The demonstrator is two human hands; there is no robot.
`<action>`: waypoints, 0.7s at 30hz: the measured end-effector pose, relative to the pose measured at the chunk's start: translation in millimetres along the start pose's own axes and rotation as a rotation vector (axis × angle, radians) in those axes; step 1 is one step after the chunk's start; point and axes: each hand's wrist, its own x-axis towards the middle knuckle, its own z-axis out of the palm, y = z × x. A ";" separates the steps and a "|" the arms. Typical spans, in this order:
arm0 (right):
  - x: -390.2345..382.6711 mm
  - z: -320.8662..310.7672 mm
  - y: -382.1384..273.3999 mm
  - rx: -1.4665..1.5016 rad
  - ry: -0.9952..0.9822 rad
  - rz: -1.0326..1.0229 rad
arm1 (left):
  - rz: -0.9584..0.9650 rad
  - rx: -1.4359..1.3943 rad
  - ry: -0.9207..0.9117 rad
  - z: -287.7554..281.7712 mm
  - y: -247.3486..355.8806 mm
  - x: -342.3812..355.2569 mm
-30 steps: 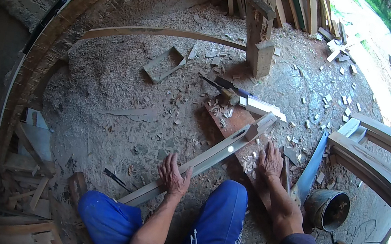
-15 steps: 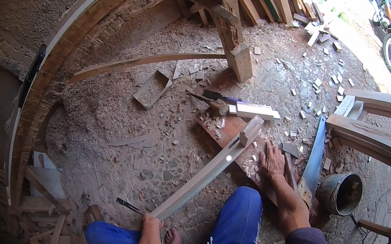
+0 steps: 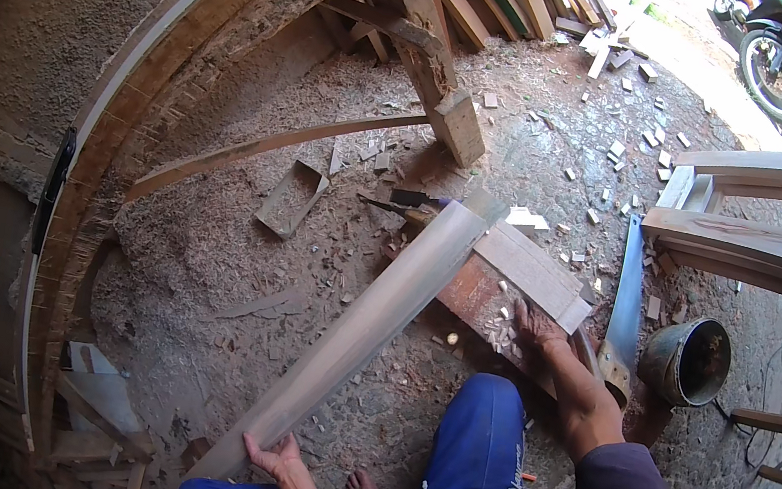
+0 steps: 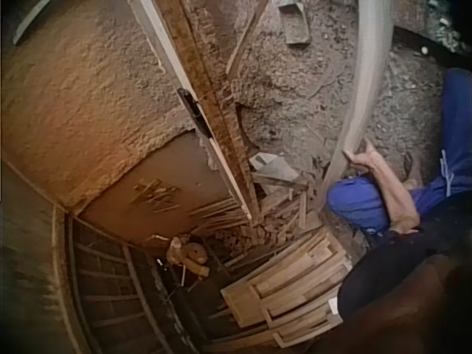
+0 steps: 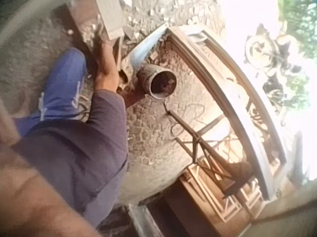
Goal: The person sits on the floor and uses a chisel and mallet to carve a groove into a long wooden plank. They repeatedly position the chisel and strike it with the mallet to remove wood shavings, occasionally adjusting the plank's position.
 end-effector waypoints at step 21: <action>-7.4 -14.9 -7.3 0.080 0.186 -0.094 | 0.989 0.011 -0.877 218.0 280.6 -140.4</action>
